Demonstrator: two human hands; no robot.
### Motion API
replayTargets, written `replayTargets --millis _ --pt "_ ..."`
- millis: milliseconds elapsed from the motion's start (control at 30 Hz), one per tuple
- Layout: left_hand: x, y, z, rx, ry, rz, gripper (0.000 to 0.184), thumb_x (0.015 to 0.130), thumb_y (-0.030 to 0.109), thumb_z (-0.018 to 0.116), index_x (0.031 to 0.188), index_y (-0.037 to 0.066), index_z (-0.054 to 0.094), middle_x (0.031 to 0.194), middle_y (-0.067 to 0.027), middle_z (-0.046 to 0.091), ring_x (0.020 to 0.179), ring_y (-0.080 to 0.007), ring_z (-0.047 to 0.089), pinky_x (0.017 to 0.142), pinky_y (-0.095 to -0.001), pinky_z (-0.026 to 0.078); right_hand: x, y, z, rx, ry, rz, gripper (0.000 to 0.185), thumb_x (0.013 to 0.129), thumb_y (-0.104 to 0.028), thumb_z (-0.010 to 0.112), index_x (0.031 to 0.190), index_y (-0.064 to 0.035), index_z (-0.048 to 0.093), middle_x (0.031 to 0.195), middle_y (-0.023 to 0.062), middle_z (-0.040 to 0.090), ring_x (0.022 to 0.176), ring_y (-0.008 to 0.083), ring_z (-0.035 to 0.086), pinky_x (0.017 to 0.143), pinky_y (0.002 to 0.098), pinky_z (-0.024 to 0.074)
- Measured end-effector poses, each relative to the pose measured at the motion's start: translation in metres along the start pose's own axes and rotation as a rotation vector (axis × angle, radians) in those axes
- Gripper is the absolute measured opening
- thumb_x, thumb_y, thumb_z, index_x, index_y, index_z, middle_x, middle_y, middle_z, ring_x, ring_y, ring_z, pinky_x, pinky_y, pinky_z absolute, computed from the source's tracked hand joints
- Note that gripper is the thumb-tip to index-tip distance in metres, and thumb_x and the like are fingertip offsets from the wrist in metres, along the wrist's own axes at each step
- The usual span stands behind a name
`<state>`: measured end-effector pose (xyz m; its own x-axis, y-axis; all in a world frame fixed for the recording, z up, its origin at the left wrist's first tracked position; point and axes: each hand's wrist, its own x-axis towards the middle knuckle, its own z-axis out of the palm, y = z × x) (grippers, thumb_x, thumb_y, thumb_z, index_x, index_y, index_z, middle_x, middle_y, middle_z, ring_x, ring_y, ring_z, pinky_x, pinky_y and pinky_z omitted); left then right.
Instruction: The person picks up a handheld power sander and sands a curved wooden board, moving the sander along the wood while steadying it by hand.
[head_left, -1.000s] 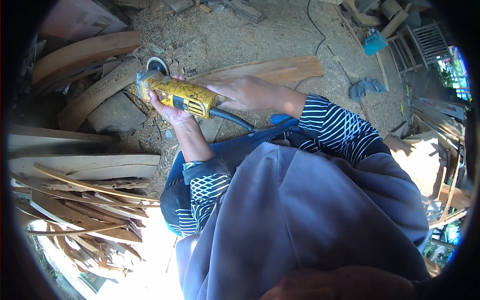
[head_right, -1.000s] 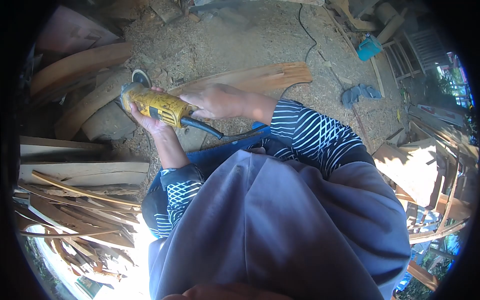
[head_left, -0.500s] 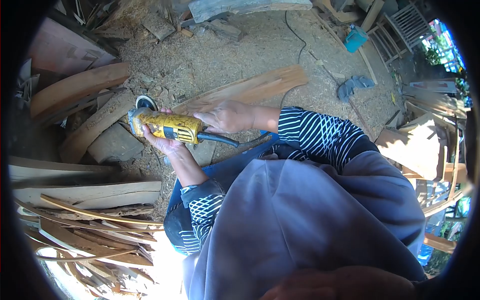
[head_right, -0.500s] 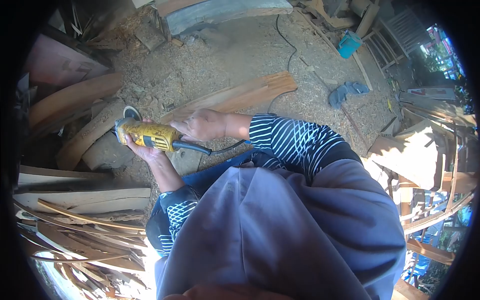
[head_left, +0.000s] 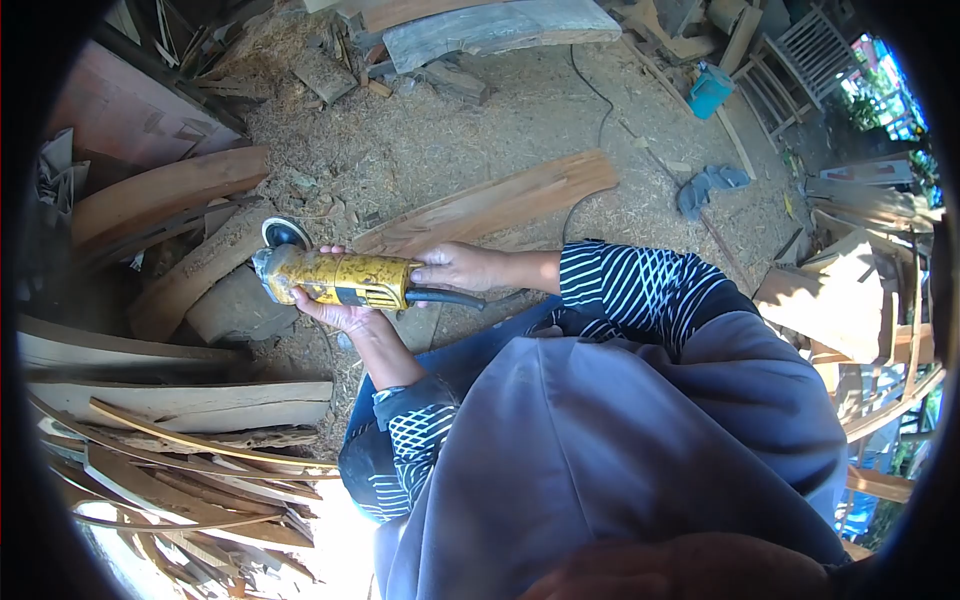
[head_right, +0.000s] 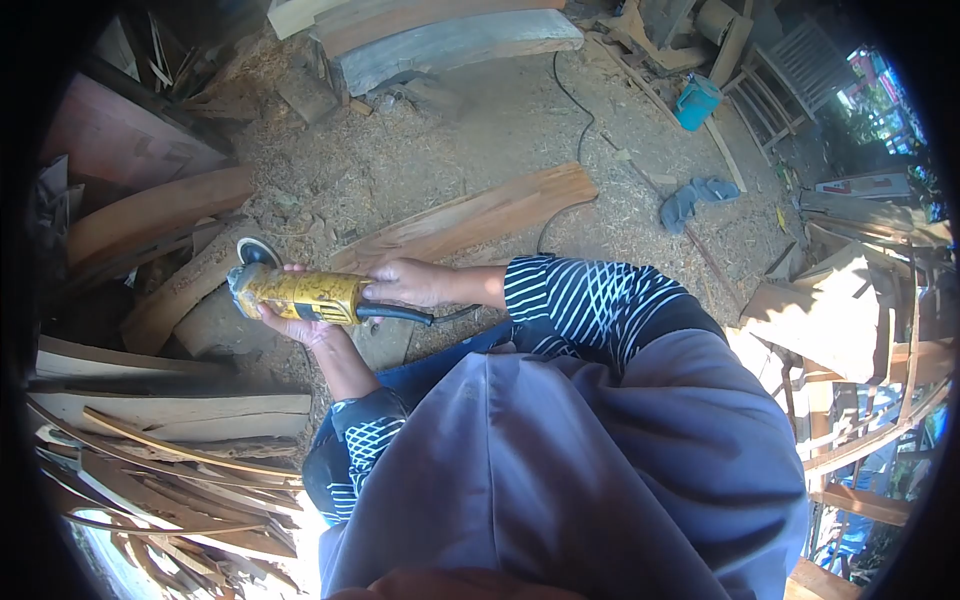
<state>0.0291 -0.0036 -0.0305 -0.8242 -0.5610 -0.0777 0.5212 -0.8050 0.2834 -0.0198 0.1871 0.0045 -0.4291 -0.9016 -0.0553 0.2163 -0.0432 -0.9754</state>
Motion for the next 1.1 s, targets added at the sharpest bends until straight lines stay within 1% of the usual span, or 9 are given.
replayTargets --millis 200,300,733,833,900,933,967,1033,1100 --pt "-0.006 0.003 0.007 -0.085 -0.088 0.025 0.067 0.067 0.048 0.069 0.110 0.000 0.050 0.095 -0.0146 0.058 0.090 -0.0277 0.058 0.077 -0.0404 0.052 -0.007 -0.011 0.003 0.515 -0.002 0.273 0.037 0.093 -0.021 0.049 0.116 0.0079 0.047 0.103 0.0178 0.061 0.090 0.0237 0.063 0.073 0.0307 0.0507" --pt "0.000 0.005 0.000 -0.047 -0.093 0.064 0.069 0.067 0.052 0.068 0.109 -0.001 0.049 0.095 -0.0156 0.058 0.089 -0.0282 0.059 0.074 -0.0400 0.053 -0.007 -0.010 0.003 0.536 -0.007 0.291 0.043 0.092 -0.021 0.050 0.121 0.0095 0.043 0.111 0.0193 0.058 0.099 0.0258 0.060 0.081 0.0320 0.0489" --pt "0.002 0.005 -0.001 -0.056 -0.135 0.027 0.066 0.070 0.052 0.065 0.107 -0.001 0.051 0.095 -0.0172 0.058 0.087 -0.0298 0.059 0.075 -0.0399 0.052 -0.005 -0.006 0.006 0.488 -0.013 0.263 0.041 0.092 -0.020 0.051 0.119 0.0097 0.044 0.111 0.0199 0.057 0.103 0.0249 0.059 0.084 0.0321 0.0479" --pt "-0.002 0.001 -0.002 -0.255 -0.121 0.047 0.067 0.070 0.053 0.065 0.106 -0.001 0.051 0.094 -0.0168 0.058 0.087 -0.0293 0.059 0.074 -0.0395 0.052 -0.007 -0.012 0.006 0.560 -0.031 0.242 0.036 0.092 -0.019 0.051 0.114 0.0092 0.047 0.111 0.0188 0.058 0.101 0.0243 0.060 0.086 0.0316 0.0470" --pt "-0.003 0.004 -0.005 -0.141 -0.044 0.064 0.067 0.070 0.053 0.065 0.107 0.000 0.051 0.093 -0.0166 0.058 0.087 -0.0291 0.058 0.074 -0.0395 0.052 -0.008 -0.026 -0.009 0.303 -0.160 0.366 0.029 0.089 -0.013 0.053 0.109 0.0073 0.050 0.112 0.0174 0.057 0.104 0.0241 0.058 0.091 0.0316 0.0445" --pt "-0.003 0.005 -0.008 -0.061 -0.014 0.074 0.065 0.070 0.052 0.064 0.108 0.001 0.051 0.094 -0.0167 0.057 0.087 -0.0294 0.058 0.075 -0.0400 0.052 -0.005 -0.026 -0.028 0.116 -0.190 0.424 0.040 0.081 -0.007 0.055 0.118 0.0075 0.047 0.120 0.0188 0.053 0.113 0.0250 0.053 0.096 0.0321 0.0406" --pt "-0.004 0.005 -0.006 -0.015 -0.022 0.064 0.066 0.071 0.050 0.065 0.113 0.002 0.048 0.093 -0.0168 0.057 0.087 -0.0302 0.058 0.074 -0.0403 0.052 -0.003 -0.044 -0.035 -0.086 -0.046 0.364 0.058 0.074 -0.008 0.057 0.127 0.0073 0.041 0.128 0.0208 0.047 0.119 0.0250 0.047 0.099 0.0335 0.0375" --pt "-0.006 -0.003 -0.001 0.081 -0.015 0.051 0.070 0.069 0.047 0.067 0.117 0.001 0.043 0.091 -0.0175 0.056 0.086 -0.0311 0.058 0.075 -0.0404 0.053 0.006 -0.055 -0.051 -0.198 0.083 0.212 0.073 0.071 -0.013 0.062 0.134 0.0062 0.033 0.133 0.0218 0.043 0.118 0.0248 0.048 0.099 0.0340 0.0369" --pt "-0.012 -0.017 0.013 0.177 0.090 0.001 0.068 0.071 0.040 0.068 0.118 0.000 0.041 0.093 -0.0174 0.056 0.088 -0.0296 0.058 0.077 -0.0396 0.053 0.017 -0.050 -0.031 -0.406 -0.022 0.218 0.073 0.069 -0.016 0.065 0.132 0.0063 0.035 0.128 0.0208 0.046 0.114 0.0248 0.050 0.098 0.0344 0.0378"
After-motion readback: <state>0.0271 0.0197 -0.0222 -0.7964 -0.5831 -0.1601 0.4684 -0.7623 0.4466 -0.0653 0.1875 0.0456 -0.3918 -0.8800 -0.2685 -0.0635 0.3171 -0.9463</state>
